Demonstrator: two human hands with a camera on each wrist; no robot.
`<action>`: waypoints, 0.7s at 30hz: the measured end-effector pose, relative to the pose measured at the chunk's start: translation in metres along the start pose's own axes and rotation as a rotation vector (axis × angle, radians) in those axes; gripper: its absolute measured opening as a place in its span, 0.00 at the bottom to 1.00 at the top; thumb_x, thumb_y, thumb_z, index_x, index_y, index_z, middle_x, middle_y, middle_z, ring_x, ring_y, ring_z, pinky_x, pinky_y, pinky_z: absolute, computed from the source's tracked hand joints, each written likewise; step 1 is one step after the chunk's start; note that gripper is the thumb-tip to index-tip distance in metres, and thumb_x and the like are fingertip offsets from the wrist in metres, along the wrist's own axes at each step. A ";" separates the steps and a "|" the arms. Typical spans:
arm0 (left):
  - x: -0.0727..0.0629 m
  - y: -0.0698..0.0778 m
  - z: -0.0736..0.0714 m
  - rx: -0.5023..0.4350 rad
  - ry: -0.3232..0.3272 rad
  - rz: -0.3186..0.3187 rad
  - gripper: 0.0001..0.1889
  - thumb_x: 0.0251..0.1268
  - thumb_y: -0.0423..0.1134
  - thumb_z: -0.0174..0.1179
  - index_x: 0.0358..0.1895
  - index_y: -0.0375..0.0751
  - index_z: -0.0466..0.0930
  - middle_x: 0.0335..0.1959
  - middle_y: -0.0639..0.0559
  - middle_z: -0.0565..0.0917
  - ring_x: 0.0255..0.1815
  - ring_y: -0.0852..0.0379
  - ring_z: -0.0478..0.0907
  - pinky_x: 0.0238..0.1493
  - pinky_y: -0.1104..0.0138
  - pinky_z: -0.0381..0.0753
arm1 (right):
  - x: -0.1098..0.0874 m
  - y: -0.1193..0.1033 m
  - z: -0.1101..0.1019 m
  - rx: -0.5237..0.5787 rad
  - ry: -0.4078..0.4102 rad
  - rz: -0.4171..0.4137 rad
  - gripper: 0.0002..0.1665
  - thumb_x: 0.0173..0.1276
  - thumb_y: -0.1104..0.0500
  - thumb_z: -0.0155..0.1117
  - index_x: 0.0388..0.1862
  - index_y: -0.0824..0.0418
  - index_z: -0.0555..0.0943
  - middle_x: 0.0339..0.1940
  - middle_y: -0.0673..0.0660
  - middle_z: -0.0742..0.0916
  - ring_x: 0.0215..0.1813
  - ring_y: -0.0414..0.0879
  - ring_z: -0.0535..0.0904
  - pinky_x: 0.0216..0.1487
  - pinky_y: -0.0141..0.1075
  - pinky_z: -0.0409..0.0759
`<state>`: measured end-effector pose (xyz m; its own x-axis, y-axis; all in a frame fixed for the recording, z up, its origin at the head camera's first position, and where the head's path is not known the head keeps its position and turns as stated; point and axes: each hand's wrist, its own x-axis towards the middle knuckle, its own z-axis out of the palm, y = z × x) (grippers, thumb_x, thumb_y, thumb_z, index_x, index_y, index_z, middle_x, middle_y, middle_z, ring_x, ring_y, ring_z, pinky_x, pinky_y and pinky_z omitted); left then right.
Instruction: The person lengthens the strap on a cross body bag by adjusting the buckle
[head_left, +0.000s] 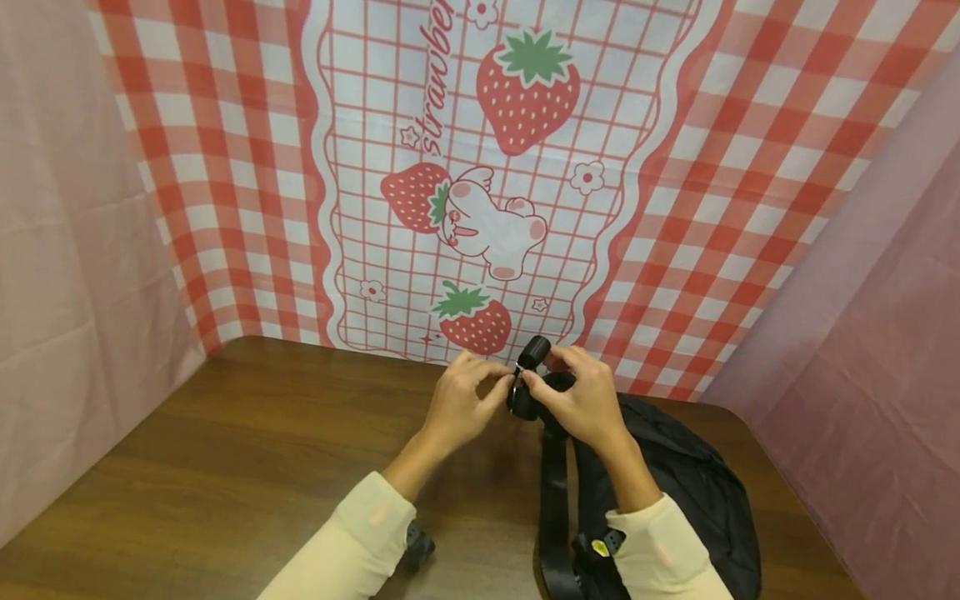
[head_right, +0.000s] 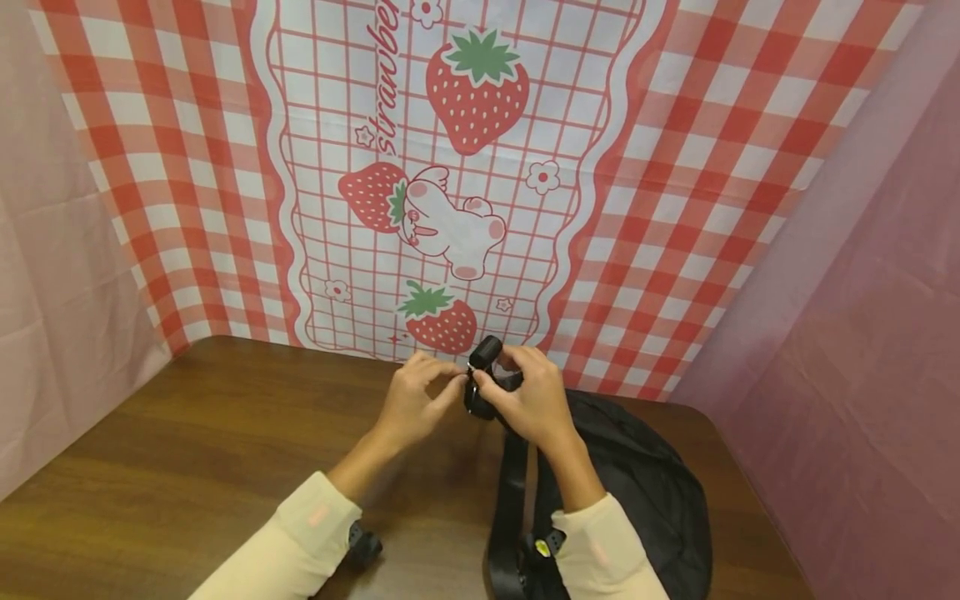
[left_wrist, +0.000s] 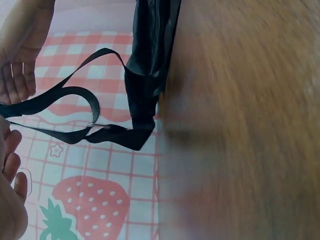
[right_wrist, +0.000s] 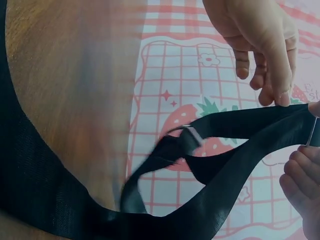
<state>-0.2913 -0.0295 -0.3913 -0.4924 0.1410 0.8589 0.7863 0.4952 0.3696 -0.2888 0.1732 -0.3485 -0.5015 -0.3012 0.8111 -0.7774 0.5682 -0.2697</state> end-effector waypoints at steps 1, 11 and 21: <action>0.000 -0.001 0.000 0.001 -0.013 -0.004 0.04 0.64 0.35 0.72 0.40 0.41 0.90 0.36 0.52 0.90 0.38 0.56 0.77 0.37 0.65 0.75 | 0.000 0.000 0.000 -0.002 0.001 0.000 0.17 0.58 0.58 0.80 0.43 0.64 0.86 0.32 0.56 0.87 0.35 0.47 0.83 0.33 0.44 0.81; -0.005 -0.003 0.001 0.157 -0.280 -0.066 0.05 0.66 0.42 0.72 0.39 0.46 0.90 0.35 0.58 0.89 0.34 0.60 0.73 0.39 0.65 0.74 | -0.001 0.001 -0.001 -0.008 -0.006 0.017 0.18 0.59 0.57 0.79 0.45 0.64 0.87 0.35 0.57 0.88 0.36 0.50 0.84 0.34 0.45 0.82; 0.000 0.002 0.000 0.103 -0.109 -0.049 0.05 0.64 0.37 0.73 0.40 0.41 0.92 0.34 0.54 0.90 0.32 0.60 0.74 0.35 0.66 0.73 | 0.000 0.002 0.000 0.002 0.006 0.000 0.17 0.57 0.58 0.80 0.42 0.64 0.86 0.32 0.56 0.87 0.33 0.46 0.83 0.32 0.43 0.81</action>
<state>-0.2894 -0.0288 -0.3906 -0.5714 0.2038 0.7950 0.7204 0.5885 0.3670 -0.2898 0.1742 -0.3492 -0.4993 -0.2962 0.8142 -0.7782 0.5664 -0.2711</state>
